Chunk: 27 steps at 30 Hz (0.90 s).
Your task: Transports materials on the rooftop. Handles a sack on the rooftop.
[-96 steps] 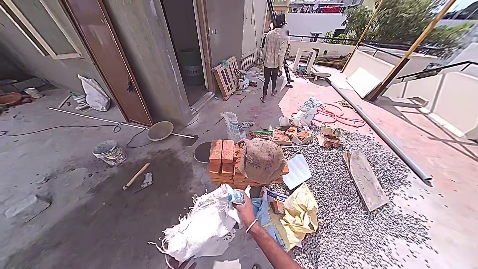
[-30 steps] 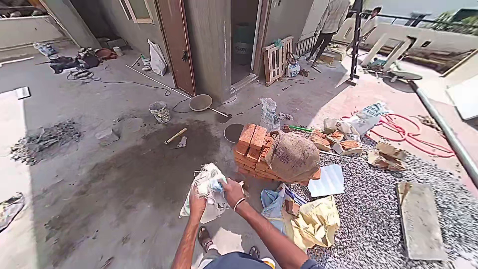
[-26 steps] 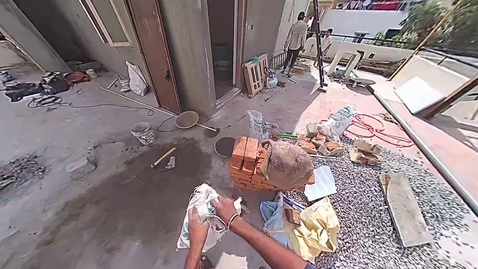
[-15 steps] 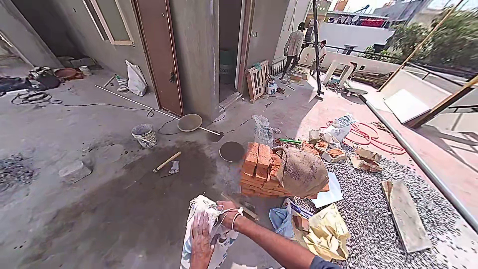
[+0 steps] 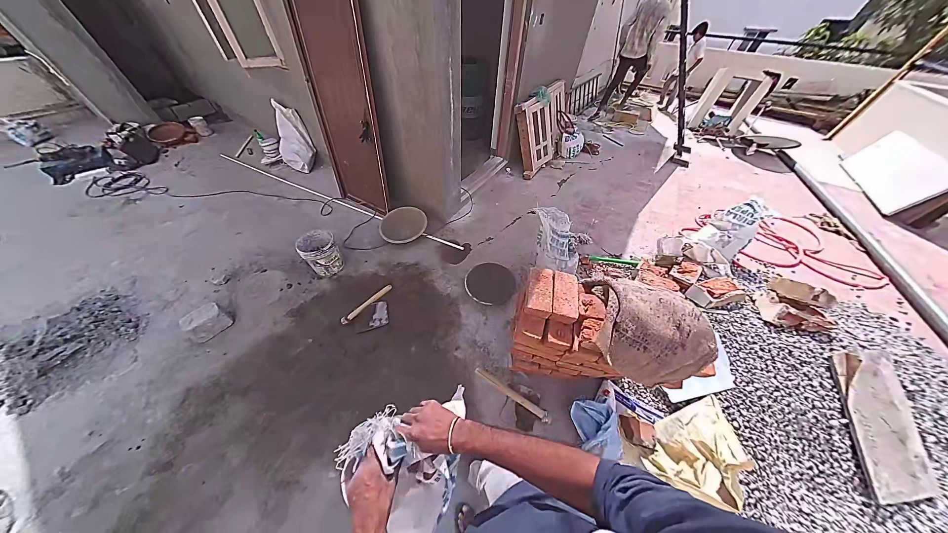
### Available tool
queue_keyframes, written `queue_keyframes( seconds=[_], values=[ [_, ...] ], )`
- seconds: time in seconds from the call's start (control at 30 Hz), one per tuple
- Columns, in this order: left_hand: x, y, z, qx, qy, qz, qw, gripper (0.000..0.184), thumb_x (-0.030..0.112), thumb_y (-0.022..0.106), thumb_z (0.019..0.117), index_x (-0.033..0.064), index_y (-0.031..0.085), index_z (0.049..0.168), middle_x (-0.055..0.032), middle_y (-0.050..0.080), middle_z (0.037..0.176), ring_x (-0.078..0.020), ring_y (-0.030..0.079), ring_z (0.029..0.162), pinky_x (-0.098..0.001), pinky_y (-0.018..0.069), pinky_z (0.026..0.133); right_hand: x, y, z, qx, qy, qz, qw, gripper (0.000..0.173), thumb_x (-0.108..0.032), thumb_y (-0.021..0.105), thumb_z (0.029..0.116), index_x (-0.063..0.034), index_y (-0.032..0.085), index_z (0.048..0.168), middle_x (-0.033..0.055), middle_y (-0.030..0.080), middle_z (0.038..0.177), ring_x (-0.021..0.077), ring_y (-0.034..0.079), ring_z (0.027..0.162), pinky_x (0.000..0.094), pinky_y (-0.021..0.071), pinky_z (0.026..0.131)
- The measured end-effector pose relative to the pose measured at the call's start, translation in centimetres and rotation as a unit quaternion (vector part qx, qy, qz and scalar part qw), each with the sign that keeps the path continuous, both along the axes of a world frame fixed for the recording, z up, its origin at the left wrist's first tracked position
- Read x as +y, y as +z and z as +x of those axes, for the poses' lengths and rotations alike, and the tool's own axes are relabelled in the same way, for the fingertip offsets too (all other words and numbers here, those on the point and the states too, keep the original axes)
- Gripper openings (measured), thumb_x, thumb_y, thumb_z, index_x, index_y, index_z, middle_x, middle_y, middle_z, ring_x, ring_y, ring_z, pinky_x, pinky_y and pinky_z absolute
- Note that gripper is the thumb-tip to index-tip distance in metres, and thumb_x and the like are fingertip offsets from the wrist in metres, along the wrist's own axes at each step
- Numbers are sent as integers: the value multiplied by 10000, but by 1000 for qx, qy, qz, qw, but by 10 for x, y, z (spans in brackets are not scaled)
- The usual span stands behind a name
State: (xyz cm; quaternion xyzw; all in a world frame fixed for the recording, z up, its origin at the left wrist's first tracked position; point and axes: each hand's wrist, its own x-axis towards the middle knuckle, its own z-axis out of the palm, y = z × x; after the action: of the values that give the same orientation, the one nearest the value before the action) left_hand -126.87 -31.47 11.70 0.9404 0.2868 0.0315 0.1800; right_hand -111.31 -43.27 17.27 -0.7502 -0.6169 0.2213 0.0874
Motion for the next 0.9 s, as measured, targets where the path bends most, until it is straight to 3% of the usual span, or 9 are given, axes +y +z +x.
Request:
queue_keyframes(
  seconds=[0.07, 0.17, 0.2, 0.27, 0.4, 0.5, 0.6, 0.77, 0.9],
  values=[
    [18, 4, 1, 55, 32, -46, 997, 619, 332, 757, 890, -88, 608, 1320, -325, 677, 1192, -494, 644, 1155, -630, 446, 1053, 18, -3, 9, 24, -26, -6, 999, 458, -5, 591, 975, -53, 581, 1431, 220, 645, 1335, 405, 615, 1243, 582, 485, 1013],
    [45, -5, 5, 11, 10, -47, 999, 537, 333, 698, 931, -99, 652, 1247, -328, 687, 1147, -505, 664, 1097, -641, 492, 976, 55, -13, 25, 43, -25, 0, 999, 412, -26, 569, 993, -79, 613, 1399, 247, 672, 1262, 438, 660, 1145, 622, 514, 944],
    [54, -3, 11, 6, 2, -56, 998, 502, 315, 677, 947, -102, 660, 1226, -330, 685, 1141, -506, 662, 1095, -649, 490, 972, 68, -16, 34, 62, -28, -3, 998, 436, -10, 577, 986, -91, 608, 1414, 248, 655, 1299, 440, 640, 1187, 627, 501, 975],
    [72, 5, 34, 35, -20, -49, 998, 442, 275, 664, 960, -100, 678, 1194, -322, 691, 1141, -496, 664, 1107, -642, 491, 982, 97, -19, 62, 95, -35, -49, 994, 498, 4, 595, 977, -105, 563, 1462, 247, 590, 1408, 451, 579, 1279, 652, 457, 1034],
    [105, 33, 83, 218, -56, -68, 972, 418, 296, 619, 1009, -31, 672, 1264, -254, 677, 1254, -416, 630, 1221, -581, 475, 1055, 147, -31, 108, 101, -31, -103, 989, 515, -2, 590, 971, -75, 541, 1479, 240, 549, 1470, 453, 538, 1334, 664, 434, 1056],
    [144, 44, 128, 278, -99, -92, 951, 398, 277, 614, 1010, -31, 664, 1257, -253, 656, 1275, -415, 597, 1254, -574, 454, 1075, 183, -27, 142, 97, -27, -127, 987, 533, 11, 578, 971, -85, 528, 1493, 232, 504, 1525, 444, 516, 1366, 656, 418, 1088],
    [177, 45, 170, 261, -140, -112, 949, 392, 287, 608, 1012, -58, 671, 1188, -274, 664, 1214, -437, 597, 1231, -596, 457, 1043, 213, -25, 179, 78, -35, -127, 988, 544, -6, 562, 981, -133, 526, 1509, 211, 506, 1536, 422, 523, 1374, 627, 441, 1085],
    [244, 40, 215, 203, -132, -186, 953, 554, 451, 535, 1049, -86, 673, 1058, -298, 669, 1073, -460, 638, 1095, -624, 475, 966, 268, -13, 228, 43, 36, -110, 992, 474, -41, 576, 993, -117, 563, 1460, 230, 553, 1463, 422, 569, 1311, 596, 477, 1050],
    [301, 33, 238, 184, -77, -290, 936, 576, 458, 548, 1049, -106, 657, 1099, -302, 668, 1046, -429, 654, 1027, -606, 481, 960, 311, -5, 261, 56, 112, -98, 987, 654, -58, 635, 936, -111, 445, 1559, 235, 519, 1500, 408, 553, 1336, 591, 466, 1067]
  ],
)
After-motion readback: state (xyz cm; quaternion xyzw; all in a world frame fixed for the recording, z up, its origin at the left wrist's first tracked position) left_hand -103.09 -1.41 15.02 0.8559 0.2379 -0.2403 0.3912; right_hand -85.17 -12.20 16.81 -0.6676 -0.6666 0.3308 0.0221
